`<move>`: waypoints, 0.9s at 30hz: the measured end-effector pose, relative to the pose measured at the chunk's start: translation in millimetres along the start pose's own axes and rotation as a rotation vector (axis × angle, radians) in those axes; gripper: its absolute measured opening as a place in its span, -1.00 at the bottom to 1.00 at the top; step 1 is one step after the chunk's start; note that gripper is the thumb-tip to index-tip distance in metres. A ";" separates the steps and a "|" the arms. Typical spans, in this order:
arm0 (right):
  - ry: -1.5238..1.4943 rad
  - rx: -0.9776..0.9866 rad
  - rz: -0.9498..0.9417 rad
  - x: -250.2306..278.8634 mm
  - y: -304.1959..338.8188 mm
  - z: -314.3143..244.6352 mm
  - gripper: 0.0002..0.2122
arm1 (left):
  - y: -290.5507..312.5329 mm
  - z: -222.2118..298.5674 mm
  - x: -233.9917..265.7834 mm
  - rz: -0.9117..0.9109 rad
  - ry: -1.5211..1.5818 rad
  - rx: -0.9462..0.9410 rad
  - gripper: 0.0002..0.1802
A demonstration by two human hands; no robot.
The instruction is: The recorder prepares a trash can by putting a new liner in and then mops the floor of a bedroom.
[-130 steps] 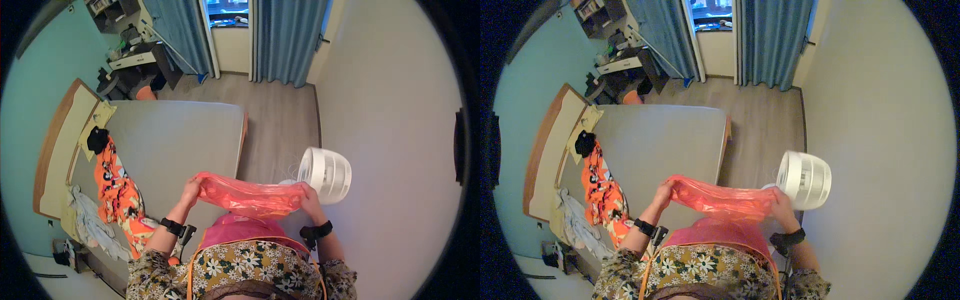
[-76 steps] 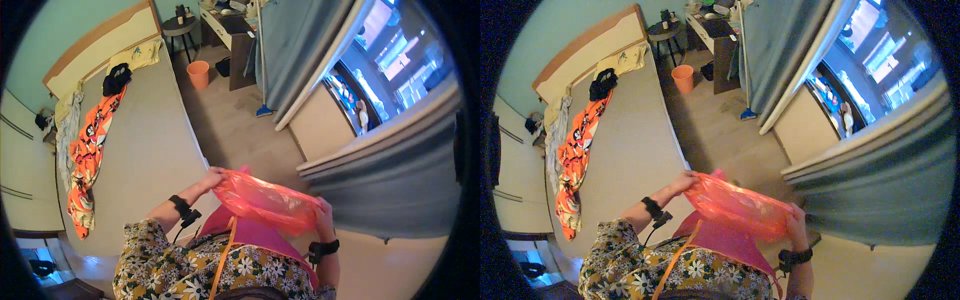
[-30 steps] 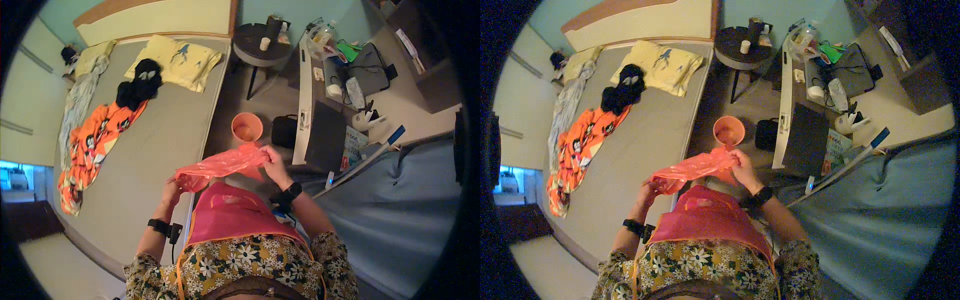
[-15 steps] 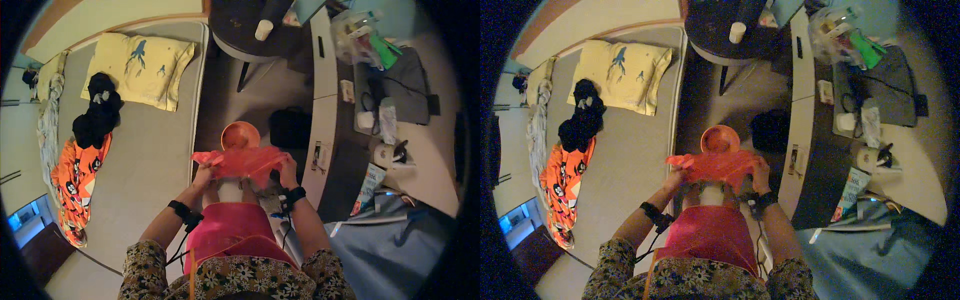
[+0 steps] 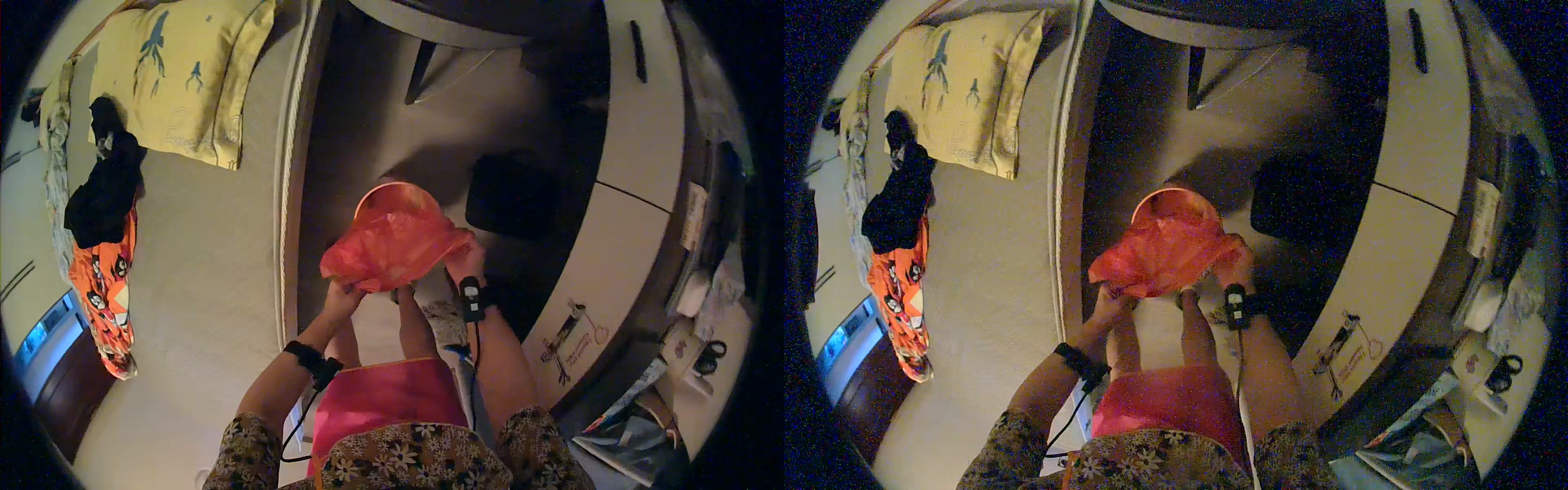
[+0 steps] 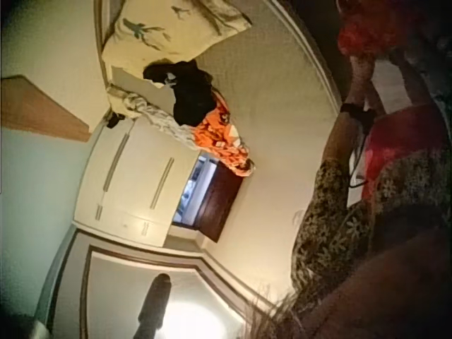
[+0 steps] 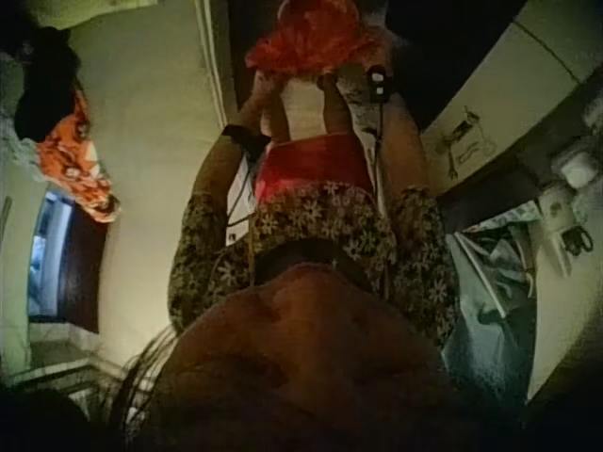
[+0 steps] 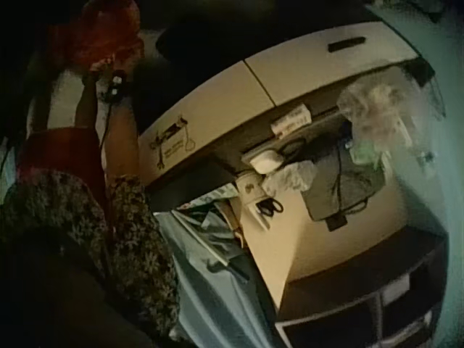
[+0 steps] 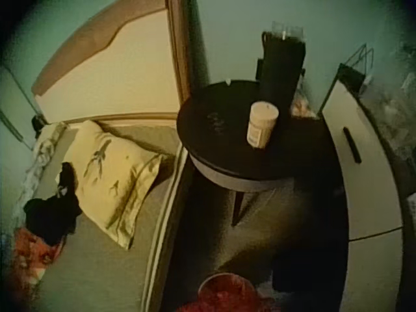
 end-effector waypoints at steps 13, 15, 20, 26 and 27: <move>0.542 -0.305 0.358 150.6 -0.2 -28.4 -0.93 | -111.4 -60.3 -44.8 -0.389 0.111 0.667 -0.70; 0.888 -0.248 0.464 142.0 -7.4 -13.4 -0.90 | -112.3 -64.5 -13.8 -0.336 -0.142 0.658 -0.63; 1.266 -0.280 0.227 209.5 -36.7 -88.7 -0.79 | -173.1 -72.5 23.6 -0.052 -0.521 0.108 -0.74; 0.853 -0.699 0.287 84.8 -76.4 -26.5 -0.70 | -173.9 -46.5 79.7 0.010 0.803 0.484 -0.72; 0.608 -0.633 0.209 74.4 -82.2 -29.9 -0.68 | -182.4 -40.4 75.0 -0.003 0.813 0.478 -0.72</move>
Point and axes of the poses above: each hand's wrist, its own y-axis away from the middle knuckle, its own x-axis out of the back of the hand, z = x × y, the point moved 4 cm from there along -y, towards the middle knuckle, and after that the axes turned 10 degrees about -y, right-handed, at the moved point
